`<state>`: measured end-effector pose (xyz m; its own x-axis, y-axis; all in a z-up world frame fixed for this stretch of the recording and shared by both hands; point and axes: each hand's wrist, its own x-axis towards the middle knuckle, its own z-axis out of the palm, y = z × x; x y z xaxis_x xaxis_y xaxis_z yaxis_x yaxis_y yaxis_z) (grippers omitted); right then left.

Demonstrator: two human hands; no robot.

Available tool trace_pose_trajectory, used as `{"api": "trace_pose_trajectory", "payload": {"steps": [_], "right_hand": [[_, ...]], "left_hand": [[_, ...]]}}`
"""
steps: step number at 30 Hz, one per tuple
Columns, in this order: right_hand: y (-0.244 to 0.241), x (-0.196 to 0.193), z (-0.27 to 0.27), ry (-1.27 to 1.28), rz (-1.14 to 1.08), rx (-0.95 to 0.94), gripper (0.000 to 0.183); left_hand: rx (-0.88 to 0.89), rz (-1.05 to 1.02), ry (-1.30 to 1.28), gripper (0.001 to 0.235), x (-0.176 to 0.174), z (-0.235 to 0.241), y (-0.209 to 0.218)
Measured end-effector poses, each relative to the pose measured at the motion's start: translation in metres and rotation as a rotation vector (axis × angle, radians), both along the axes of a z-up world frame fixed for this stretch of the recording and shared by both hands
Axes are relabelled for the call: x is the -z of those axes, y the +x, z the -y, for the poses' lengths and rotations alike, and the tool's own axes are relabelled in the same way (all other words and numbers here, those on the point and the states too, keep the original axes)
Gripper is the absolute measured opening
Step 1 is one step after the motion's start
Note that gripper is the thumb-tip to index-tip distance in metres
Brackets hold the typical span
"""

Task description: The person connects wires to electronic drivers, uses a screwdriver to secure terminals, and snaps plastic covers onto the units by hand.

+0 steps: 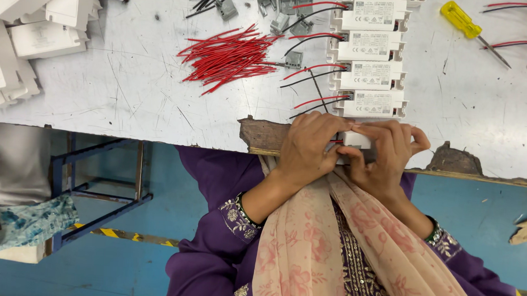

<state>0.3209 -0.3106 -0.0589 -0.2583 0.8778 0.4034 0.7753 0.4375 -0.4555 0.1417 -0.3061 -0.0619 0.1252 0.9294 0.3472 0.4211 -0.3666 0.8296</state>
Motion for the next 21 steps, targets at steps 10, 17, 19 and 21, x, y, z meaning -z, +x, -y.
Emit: {"api": "trace_pose_trajectory", "payload": {"steps": [10,17,19,21], "right_hand": [[0.004,-0.015,-0.013,-0.003,0.007,-0.061,0.038],[0.075,-0.021,-0.018,0.001,0.043,-0.005,0.049],[0.122,-0.023,-0.035,0.088,0.177,0.258,0.046],[0.166,-0.022,-0.059,0.069,0.324,0.399,0.044]], "left_hand": [[-0.016,-0.019,-0.051,0.030,-0.002,-0.007,0.007],[0.190,-0.042,0.059,0.053,-0.043,-0.012,0.004],[0.166,-0.051,0.093,0.050,-0.054,-0.016,-0.008],[0.077,-0.054,0.060,0.043,-0.058,-0.019,-0.027]]}}
